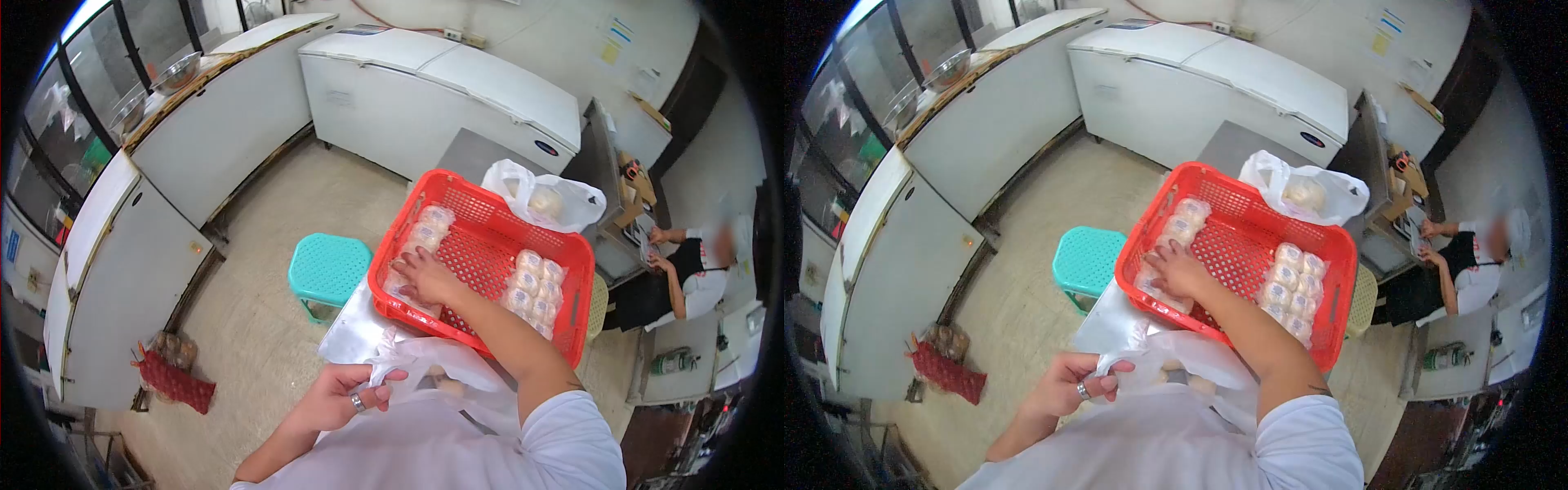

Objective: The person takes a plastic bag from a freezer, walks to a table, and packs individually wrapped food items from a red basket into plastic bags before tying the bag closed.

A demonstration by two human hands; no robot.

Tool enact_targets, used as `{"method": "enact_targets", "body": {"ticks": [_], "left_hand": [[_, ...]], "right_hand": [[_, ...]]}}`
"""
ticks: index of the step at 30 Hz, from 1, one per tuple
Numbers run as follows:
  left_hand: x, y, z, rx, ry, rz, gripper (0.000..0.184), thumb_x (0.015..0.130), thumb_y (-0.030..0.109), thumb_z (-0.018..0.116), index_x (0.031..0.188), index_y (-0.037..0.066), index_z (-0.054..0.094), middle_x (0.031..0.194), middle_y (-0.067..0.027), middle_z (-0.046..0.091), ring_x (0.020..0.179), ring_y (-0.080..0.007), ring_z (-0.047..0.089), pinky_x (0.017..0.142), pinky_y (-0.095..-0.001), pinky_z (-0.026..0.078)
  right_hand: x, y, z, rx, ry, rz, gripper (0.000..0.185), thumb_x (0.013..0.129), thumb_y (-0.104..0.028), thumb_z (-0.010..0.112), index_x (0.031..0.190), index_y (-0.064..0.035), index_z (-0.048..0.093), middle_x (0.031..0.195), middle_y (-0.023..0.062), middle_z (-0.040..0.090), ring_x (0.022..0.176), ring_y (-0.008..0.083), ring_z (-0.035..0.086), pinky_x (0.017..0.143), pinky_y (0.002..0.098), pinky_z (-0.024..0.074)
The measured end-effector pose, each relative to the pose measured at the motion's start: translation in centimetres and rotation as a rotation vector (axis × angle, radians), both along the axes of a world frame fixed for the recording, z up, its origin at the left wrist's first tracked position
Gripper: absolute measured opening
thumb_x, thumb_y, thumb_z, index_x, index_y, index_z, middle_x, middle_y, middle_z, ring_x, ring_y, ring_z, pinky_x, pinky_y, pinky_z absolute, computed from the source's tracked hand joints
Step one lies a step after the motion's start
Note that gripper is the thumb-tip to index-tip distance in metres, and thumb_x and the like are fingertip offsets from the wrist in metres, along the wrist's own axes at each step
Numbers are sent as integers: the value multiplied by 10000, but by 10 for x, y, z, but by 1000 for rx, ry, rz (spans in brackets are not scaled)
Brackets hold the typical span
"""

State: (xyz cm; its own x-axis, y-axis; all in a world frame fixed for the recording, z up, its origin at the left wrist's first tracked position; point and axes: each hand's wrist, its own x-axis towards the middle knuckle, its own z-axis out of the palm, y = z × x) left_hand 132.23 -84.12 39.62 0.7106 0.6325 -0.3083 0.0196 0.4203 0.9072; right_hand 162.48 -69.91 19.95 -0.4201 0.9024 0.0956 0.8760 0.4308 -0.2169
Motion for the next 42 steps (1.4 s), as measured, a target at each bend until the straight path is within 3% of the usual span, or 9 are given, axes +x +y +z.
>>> {"method": "enact_targets", "body": {"ticks": [5,9,16,19,22,31,34,37,42], "left_hand": [[-9,8,-21,-11,5,87,289,991,117,672,1268,38,702,857,14,655,798,-76,596,745,-248,492],[-6,15,-27,-42,-10,106,275,992,113,670,1252,32,708,868,12,661,800,-74,594,739,-248,489],[-19,18,-40,-79,0,73,201,969,146,694,1098,-5,723,886,-25,685,773,-107,629,743,-267,507],[-25,20,-45,-239,-333,-12,203,928,198,727,957,-1,697,874,-62,691,753,-151,653,749,-306,519],[-18,22,-32,-282,-357,-45,230,899,233,734,909,11,674,854,-82,684,756,-179,662,748,-337,517],[-5,17,-32,-259,-346,15,179,899,206,697,920,28,682,786,-76,653,721,-185,609,727,-343,469],[-8,14,-43,-246,-370,38,181,913,205,692,936,25,683,784,-71,653,721,-184,609,730,-345,470],[-7,14,-41,-238,-376,58,196,919,213,687,964,22,688,782,-70,656,716,-186,608,731,-353,474],[-6,15,-41,-274,-451,88,360,934,236,652,1194,-14,644,818,-72,658,792,-185,611,780,-334,470]], "right_hand": [[-1,11,45,-275,-177,-121,635,843,-429,702,1386,-118,588,1380,170,563,1311,409,479,1099,509,436],[4,8,23,-127,-60,-205,658,826,-424,693,1402,-130,569,1346,201,591,1255,426,528,1103,514,432],[39,-13,26,-574,-54,-446,940,718,-529,710,1517,-134,413,1481,256,499,1363,460,478,1106,522,424],[48,-22,44,-753,80,-408,977,716,-455,741,1552,-124,357,1429,287,534,1322,419,538,1080,466,458],[70,-44,13,-766,340,-502,1003,711,-357,780,1570,-116,322,1397,313,544,1282,400,576,1062,446,472],[90,-89,-3,-631,304,-595,1003,727,-291,803,1569,-67,305,1450,326,485,1353,383,515,1127,440,420],[77,-111,-13,-457,190,-530,927,738,-267,807,1534,-82,371,1419,308,518,1301,397,556,1084,446,460],[71,-98,26,-708,432,-623,889,719,-238,833,1492,-102,417,1385,247,564,1228,378,608,1028,442,507],[122,-100,-3,-676,914,-788,772,790,-85,734,1484,-141,401,1319,130,603,1166,313,641,982,455,546]]}}
